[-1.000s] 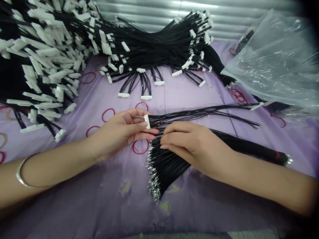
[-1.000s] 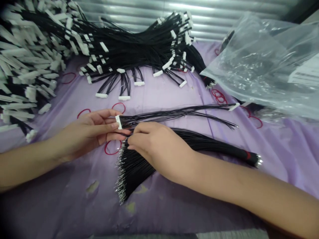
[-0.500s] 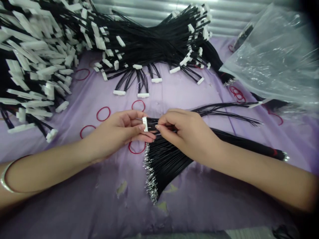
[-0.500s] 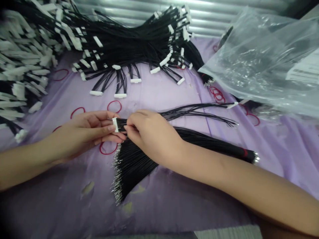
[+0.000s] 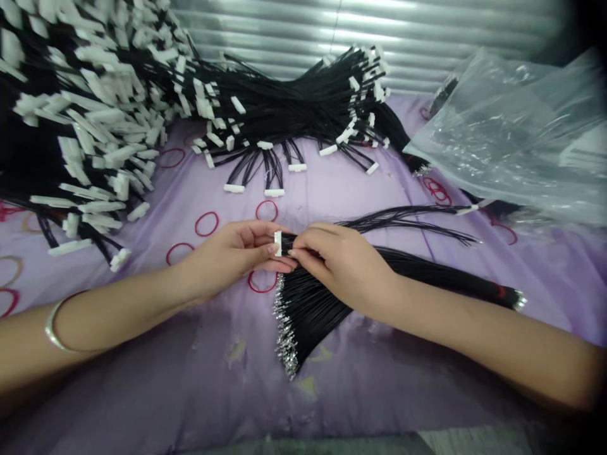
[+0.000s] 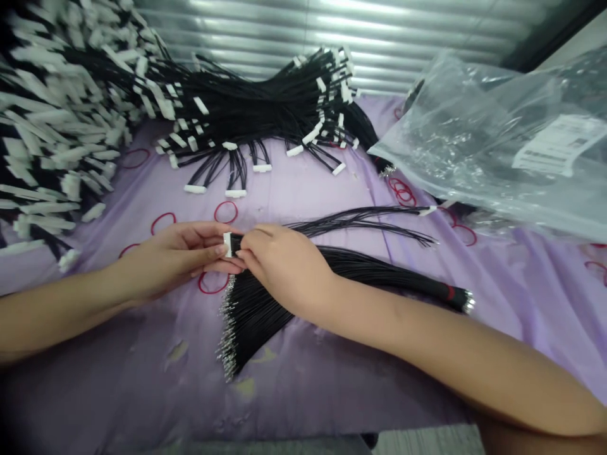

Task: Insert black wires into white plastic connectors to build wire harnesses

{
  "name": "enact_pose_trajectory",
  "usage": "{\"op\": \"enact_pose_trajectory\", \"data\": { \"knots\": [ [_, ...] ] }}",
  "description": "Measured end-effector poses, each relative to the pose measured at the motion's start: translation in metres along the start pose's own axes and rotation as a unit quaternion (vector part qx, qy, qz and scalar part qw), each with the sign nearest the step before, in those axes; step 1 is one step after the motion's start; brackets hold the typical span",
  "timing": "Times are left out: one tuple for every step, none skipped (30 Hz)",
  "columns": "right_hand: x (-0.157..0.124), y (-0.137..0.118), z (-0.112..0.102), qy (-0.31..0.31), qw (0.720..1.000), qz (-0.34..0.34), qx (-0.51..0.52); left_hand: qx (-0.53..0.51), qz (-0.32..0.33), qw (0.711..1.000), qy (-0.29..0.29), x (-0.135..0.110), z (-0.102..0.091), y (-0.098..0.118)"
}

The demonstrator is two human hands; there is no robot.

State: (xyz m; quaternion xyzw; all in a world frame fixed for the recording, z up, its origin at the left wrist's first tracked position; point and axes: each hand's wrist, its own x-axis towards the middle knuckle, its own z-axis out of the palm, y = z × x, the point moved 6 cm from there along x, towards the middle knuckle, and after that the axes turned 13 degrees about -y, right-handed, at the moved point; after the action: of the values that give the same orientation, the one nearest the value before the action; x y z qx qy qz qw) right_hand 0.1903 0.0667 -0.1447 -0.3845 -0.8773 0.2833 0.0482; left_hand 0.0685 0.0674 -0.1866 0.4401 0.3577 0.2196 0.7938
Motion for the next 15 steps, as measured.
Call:
{"op": "enact_pose_trajectory", "data": {
  "knots": [
    [0.0,-0.001,0.001,-0.009,1.0,0.003,-0.017,0.002,0.001,1.0,0.002,0.0,0.001,0.0],
    [-0.001,-0.002,0.002,-0.016,0.999,0.007,-0.036,0.007,0.004,1.0,0.003,0.0,0.002,0.0],
    [-0.001,-0.003,0.002,-0.022,0.998,0.011,-0.054,0.015,0.006,1.0,0.004,-0.001,0.004,0.001],
    [-0.002,-0.004,0.002,-0.025,0.997,0.013,-0.068,0.024,0.008,1.0,0.004,-0.002,0.006,0.003],
    [-0.003,-0.005,0.001,-0.023,0.997,0.01,-0.077,0.034,0.009,0.999,0.007,-0.003,0.008,0.005],
    [-0.004,-0.006,-0.002,-0.015,0.997,0.003,-0.081,0.044,0.01,0.999,0.009,-0.004,0.01,0.009],
    [-0.006,-0.008,-0.007,0.001,0.997,-0.007,-0.081,0.058,0.015,0.998,0.01,-0.006,0.011,0.014],
    [-0.009,-0.009,-0.013,0.024,0.996,-0.019,-0.079,0.078,0.031,0.996,0.004,-0.008,0.013,0.022],
    [-0.012,-0.009,-0.022,0.053,0.995,-0.033,-0.077,0.111,0.057,0.992,-0.008,-0.01,0.016,0.031],
    [-0.016,-0.009,-0.032,0.085,0.993,-0.046,-0.074,0.164,0.091,0.982,-0.024,-0.011,0.019,0.042],
    [-0.021,-0.009,-0.042,0.117,0.989,-0.059,-0.07,0.239,0.131,0.961,-0.043,-0.012,0.023,0.054],
    [-0.026,-0.009,-0.052,0.147,0.984,-0.071,-0.066,0.328,0.173,0.927,-0.056,-0.013,0.027,0.066],
    [-0.031,-0.009,-0.062,0.172,0.98,-0.082,-0.063,0.421,0.218,0.879,-0.054,-0.013,0.031,0.076],
    [-0.035,-0.008,-0.07,0.192,0.975,-0.089,-0.065,0.505,0.26,0.822,-0.034,-0.013,0.033,0.085],
    [-0.039,-0.008,-0.077,0.212,0.97,-0.093,-0.074,0.571,0.301,0.764,-0.003,-0.013,0.035,0.094]
  ]
}}
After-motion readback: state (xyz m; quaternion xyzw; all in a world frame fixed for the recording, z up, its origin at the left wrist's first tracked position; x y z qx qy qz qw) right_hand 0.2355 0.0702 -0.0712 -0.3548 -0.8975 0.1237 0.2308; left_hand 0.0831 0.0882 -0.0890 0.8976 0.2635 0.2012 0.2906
